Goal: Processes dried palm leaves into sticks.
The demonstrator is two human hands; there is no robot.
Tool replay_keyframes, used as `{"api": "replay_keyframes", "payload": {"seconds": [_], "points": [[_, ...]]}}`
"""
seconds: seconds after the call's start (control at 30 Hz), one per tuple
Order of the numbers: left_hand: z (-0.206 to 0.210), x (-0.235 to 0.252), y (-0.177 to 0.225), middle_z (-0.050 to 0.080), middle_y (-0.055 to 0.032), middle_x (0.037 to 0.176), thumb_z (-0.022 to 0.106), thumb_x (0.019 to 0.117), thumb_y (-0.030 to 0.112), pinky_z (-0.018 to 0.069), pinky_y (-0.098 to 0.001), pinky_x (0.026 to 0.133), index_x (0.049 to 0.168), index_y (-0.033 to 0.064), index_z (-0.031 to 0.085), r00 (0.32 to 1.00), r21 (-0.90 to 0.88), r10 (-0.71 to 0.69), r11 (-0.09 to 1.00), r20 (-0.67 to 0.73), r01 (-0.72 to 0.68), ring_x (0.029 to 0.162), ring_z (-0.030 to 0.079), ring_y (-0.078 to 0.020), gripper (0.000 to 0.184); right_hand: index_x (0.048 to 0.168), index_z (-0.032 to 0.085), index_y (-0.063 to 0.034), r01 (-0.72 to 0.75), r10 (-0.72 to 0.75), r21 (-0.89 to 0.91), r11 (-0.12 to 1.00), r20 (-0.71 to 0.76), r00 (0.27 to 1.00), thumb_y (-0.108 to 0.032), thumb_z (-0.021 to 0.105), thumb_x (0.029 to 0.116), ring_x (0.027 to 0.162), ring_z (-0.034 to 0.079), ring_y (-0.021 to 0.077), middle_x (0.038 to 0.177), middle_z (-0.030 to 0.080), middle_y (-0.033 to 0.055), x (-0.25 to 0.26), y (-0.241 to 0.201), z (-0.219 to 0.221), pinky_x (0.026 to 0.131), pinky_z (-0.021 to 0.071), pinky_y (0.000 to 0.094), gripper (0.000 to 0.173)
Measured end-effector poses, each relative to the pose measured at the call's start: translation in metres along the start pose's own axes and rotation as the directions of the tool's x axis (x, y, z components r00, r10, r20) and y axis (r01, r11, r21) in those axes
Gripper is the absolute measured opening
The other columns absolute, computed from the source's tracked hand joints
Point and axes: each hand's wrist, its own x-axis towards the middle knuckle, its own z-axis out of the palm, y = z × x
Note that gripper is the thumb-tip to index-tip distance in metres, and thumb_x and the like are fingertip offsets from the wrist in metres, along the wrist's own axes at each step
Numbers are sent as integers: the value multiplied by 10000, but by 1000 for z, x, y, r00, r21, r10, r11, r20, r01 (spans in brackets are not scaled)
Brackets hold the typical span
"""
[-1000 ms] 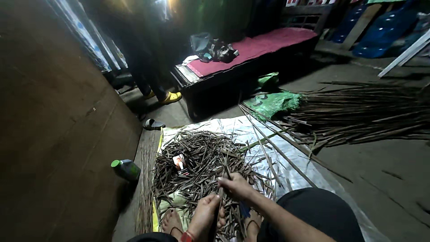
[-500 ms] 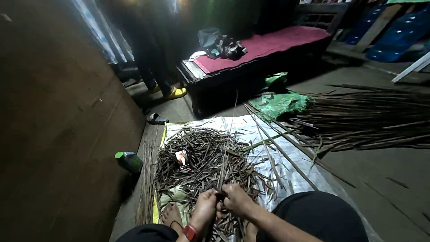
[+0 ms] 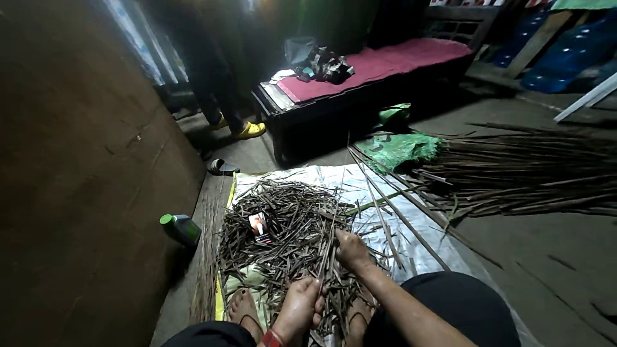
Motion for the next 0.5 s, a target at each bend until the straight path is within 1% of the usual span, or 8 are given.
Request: {"api": "replay_keyframes", "payload": {"seconds": [0.1, 0.23, 0.27, 0.3, 0.33, 0.37, 0.43, 0.5], "points": [[0, -2, 1, 459, 41, 583, 371, 1129, 156, 359, -142, 403, 988, 31, 545, 1000, 24, -7, 1000, 1, 7, 420, 408, -12, 256, 1342, 598, 8, -147, 145, 58, 987, 28, 989, -72, 521, 1014, 1225, 625, 404, 1277, 658, 244, 11, 4, -12, 1024, 473, 574, 346], [-2, -2, -2, 490, 23, 584, 385, 1125, 151, 403, -156, 409, 998, 19, 555, 1000, 43, -16, 999, -24, 18, 419, 449, -28, 250, 1360, 587, 20, -237, 269, 343, 909, -47, 962, -52, 466, 1034, 1170, 645, 404, 1246, 657, 270, 25, 27, -20, 1003, 487, 567, 356], [-3, -1, -2, 498, 18, 585, 384, 1127, 159, 417, -163, 415, 1007, 13, 557, 999, 47, -15, 999, -38, 17, 422, 464, -37, 256, 1342, 606, 20, -243, 286, 434, 868, -34, 958, -63, 447, 1052, 1083, 665, 352, 1193, 671, 243, 25, 28, -22, 956, 508, 515, 341], [-3, 0, -2, 507, 14, 582, 381, 1129, 168, 427, -170, 420, 1012, 10, 559, 999, 51, -14, 999, -49, 16, 424, 477, -44, 265, 1289, 628, 23, -233, 286, 548, 803, -12, 958, -91, 433, 1076, 867, 641, 258, 1031, 665, 182, 22, 26, -22, 804, 519, 421, 311], [-4, 2, -1, 511, 10, 586, 375, 1131, 177, 437, -176, 426, 1024, 6, 562, 998, 56, -12, 998, -54, 15, 429, 487, -51, 275, 1219, 636, 22, -224, 266, 667, 711, 40, 963, -151, 424, 1103, 637, 544, 145, 816, 591, 80, 16, 21, -20, 613, 472, 305, 297], [-4, 4, 0, 518, 7, 589, 374, 1132, 183, 447, -180, 427, 1030, 3, 568, 999, 59, -7, 998, -54, 10, 430, 496, -55, 283, 1154, 636, 21, -233, 218, 767, 598, 124, 968, -205, 415, 1117, 504, 473, 79, 676, 537, 10, 9, 14, -19, 497, 423, 237, 318], [-3, 8, -1, 546, -9, 592, 381, 1131, 187, 474, -197, 440, 1046, -4, 573, 999, 58, 10, 998, -41, -8, 442, 531, -73, 284, 1061, 615, -1, -277, 48, 838, 470, 289, 956, -240, 432, 1116, 441, 438, 44, 603, 522, -30, -7, 3, -17, 439, 387, 201, 306], [-2, 9, -1, 599, -35, 617, 378, 1133, 199, 531, -233, 486, 1071, -3, 570, 1000, 44, 16, 999, -8, -15, 486, 600, -108, 285, 997, 580, -25, -265, -70, 855, 445, 328, 942, -149, 471, 1093, 444, 436, 38, 614, 508, -31, -14, -3, -16, 430, 381, 185, 191]]}}
